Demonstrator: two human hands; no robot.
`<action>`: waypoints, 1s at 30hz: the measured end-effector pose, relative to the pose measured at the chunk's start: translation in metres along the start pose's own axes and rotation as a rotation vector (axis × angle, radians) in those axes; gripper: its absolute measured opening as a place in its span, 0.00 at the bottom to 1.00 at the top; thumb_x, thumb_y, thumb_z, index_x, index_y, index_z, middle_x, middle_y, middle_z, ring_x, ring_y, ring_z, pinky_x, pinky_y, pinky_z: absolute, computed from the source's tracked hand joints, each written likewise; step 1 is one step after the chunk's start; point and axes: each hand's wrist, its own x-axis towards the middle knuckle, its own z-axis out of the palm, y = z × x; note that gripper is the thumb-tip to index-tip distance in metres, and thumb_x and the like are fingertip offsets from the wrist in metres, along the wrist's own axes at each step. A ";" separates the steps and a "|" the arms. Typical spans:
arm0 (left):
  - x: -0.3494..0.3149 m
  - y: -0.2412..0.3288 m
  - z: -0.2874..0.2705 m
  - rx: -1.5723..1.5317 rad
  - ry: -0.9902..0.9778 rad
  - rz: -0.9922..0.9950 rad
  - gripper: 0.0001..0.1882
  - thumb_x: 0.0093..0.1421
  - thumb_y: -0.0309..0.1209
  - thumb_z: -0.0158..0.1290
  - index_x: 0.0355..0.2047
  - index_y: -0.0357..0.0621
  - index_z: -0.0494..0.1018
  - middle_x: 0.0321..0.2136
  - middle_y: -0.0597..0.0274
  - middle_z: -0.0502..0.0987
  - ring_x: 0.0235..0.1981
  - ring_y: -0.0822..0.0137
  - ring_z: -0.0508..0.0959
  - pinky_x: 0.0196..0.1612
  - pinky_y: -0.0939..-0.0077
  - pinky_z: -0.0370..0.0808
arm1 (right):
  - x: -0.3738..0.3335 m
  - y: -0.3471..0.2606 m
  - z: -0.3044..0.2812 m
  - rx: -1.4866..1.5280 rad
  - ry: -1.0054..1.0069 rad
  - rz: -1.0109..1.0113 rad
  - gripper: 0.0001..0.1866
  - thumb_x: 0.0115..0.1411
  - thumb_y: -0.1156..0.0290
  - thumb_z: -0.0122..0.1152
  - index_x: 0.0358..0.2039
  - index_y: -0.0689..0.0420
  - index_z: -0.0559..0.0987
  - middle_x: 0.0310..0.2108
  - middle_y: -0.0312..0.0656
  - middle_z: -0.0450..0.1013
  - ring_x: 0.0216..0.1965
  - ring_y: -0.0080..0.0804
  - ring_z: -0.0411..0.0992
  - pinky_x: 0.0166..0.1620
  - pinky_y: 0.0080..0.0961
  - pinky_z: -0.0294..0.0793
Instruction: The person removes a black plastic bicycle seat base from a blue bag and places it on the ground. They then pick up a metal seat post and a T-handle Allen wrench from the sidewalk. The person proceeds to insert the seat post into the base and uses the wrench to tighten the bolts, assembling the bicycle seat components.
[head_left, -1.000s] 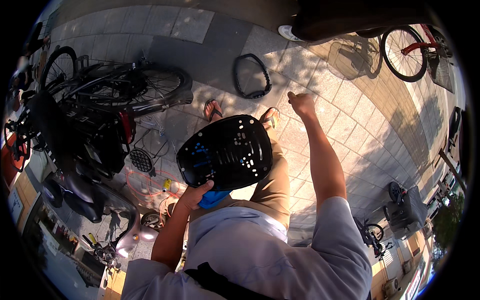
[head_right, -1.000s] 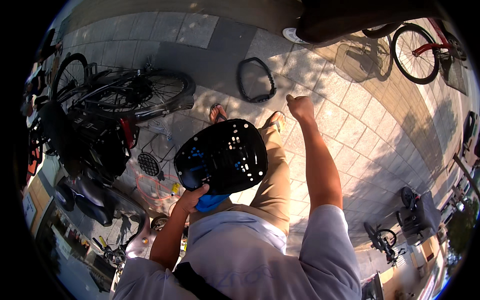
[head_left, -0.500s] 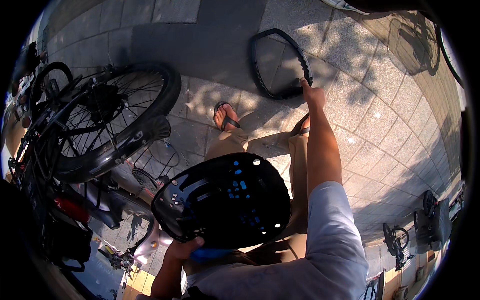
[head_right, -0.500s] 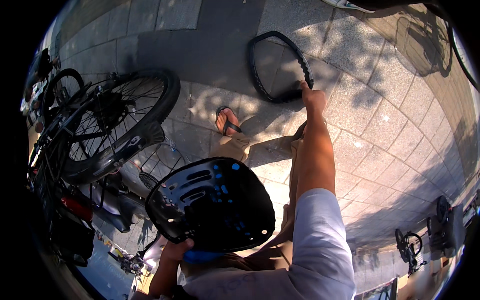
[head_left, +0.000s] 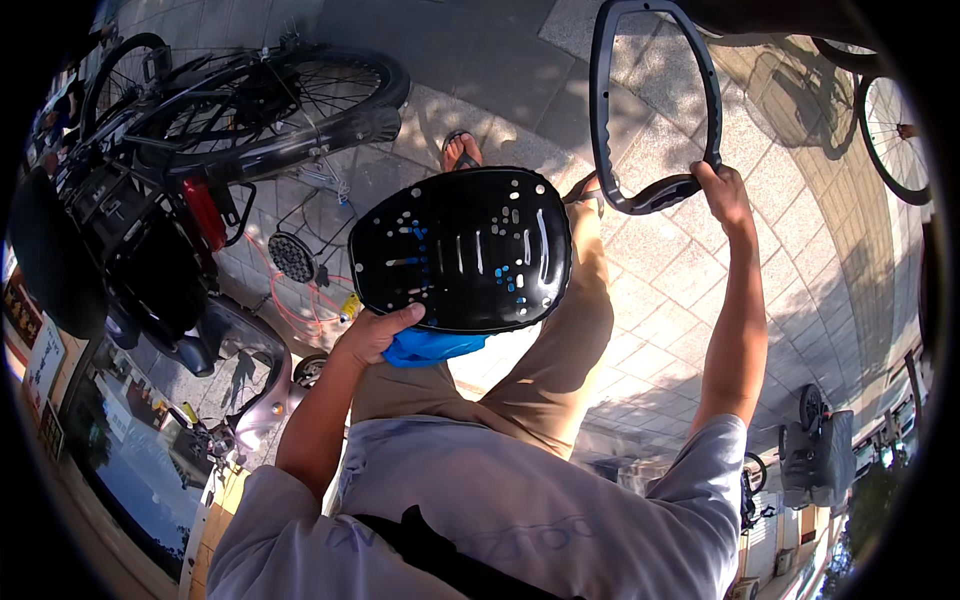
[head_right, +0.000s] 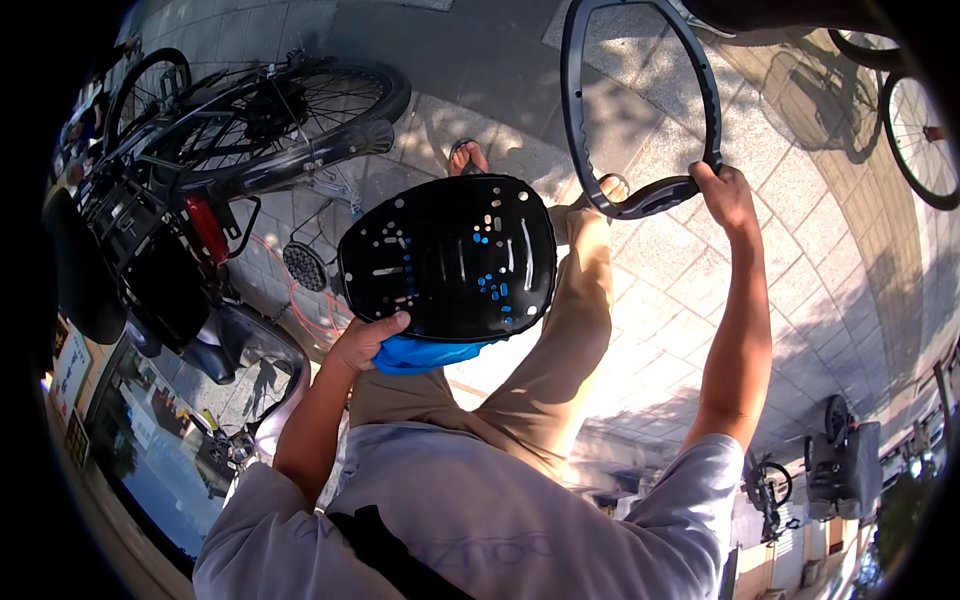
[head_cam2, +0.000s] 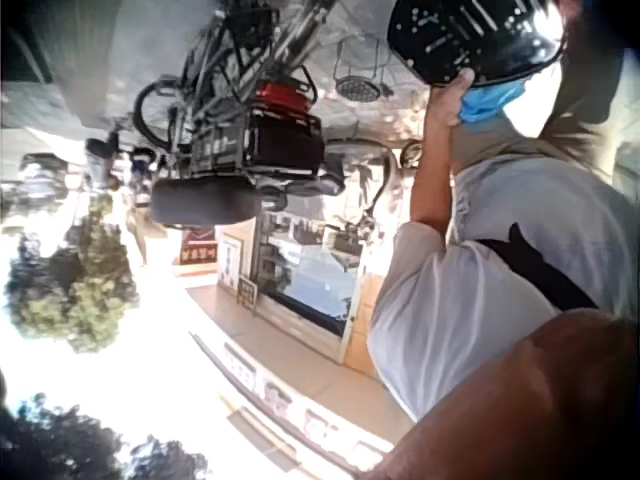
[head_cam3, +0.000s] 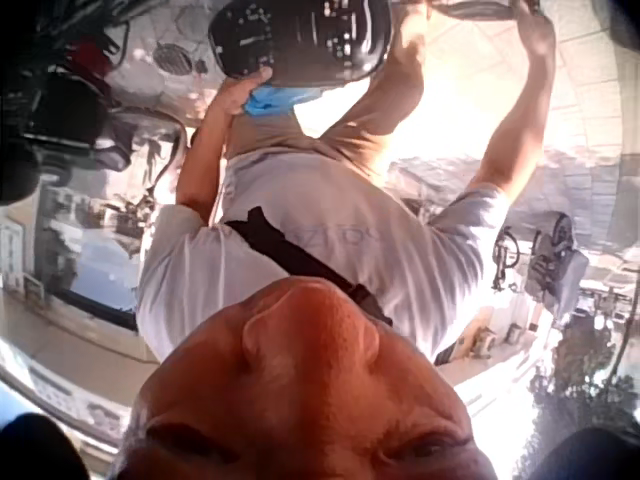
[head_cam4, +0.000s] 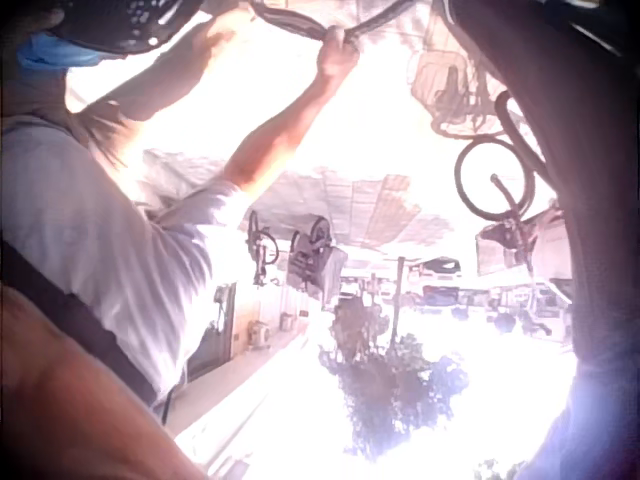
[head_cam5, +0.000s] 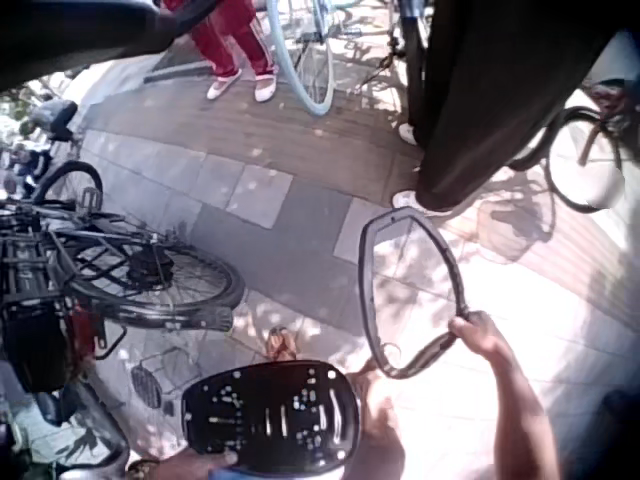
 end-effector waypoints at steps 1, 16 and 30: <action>-0.006 0.005 0.006 0.036 -0.041 0.015 0.25 0.66 0.30 0.62 0.62 0.42 0.72 0.54 0.61 0.79 0.54 0.65 0.78 0.58 0.66 0.77 | -0.035 -0.011 -0.020 -0.049 -0.024 -0.072 0.24 0.59 0.54 0.60 0.26 0.69 0.79 0.19 0.44 0.72 0.25 0.30 0.68 0.34 0.36 0.70; -0.143 0.079 0.096 0.415 -0.357 0.500 0.18 0.62 0.28 0.65 0.52 0.40 0.81 0.45 0.67 0.82 0.44 0.74 0.77 0.53 0.74 0.75 | -0.319 -0.261 -0.137 -0.776 -0.297 -0.352 0.33 0.61 0.41 0.60 0.28 0.67 0.83 0.28 0.62 0.79 0.37 0.60 0.79 0.46 0.49 0.77; -0.206 0.130 0.113 0.538 -0.586 0.580 0.37 0.46 0.30 0.76 0.58 0.38 0.76 0.52 0.55 0.82 0.54 0.64 0.80 0.61 0.68 0.74 | -0.361 -0.263 -0.168 -0.276 -0.181 -0.472 0.18 0.64 0.59 0.70 0.38 0.64 0.84 0.24 0.41 0.76 0.31 0.25 0.72 0.39 0.30 0.74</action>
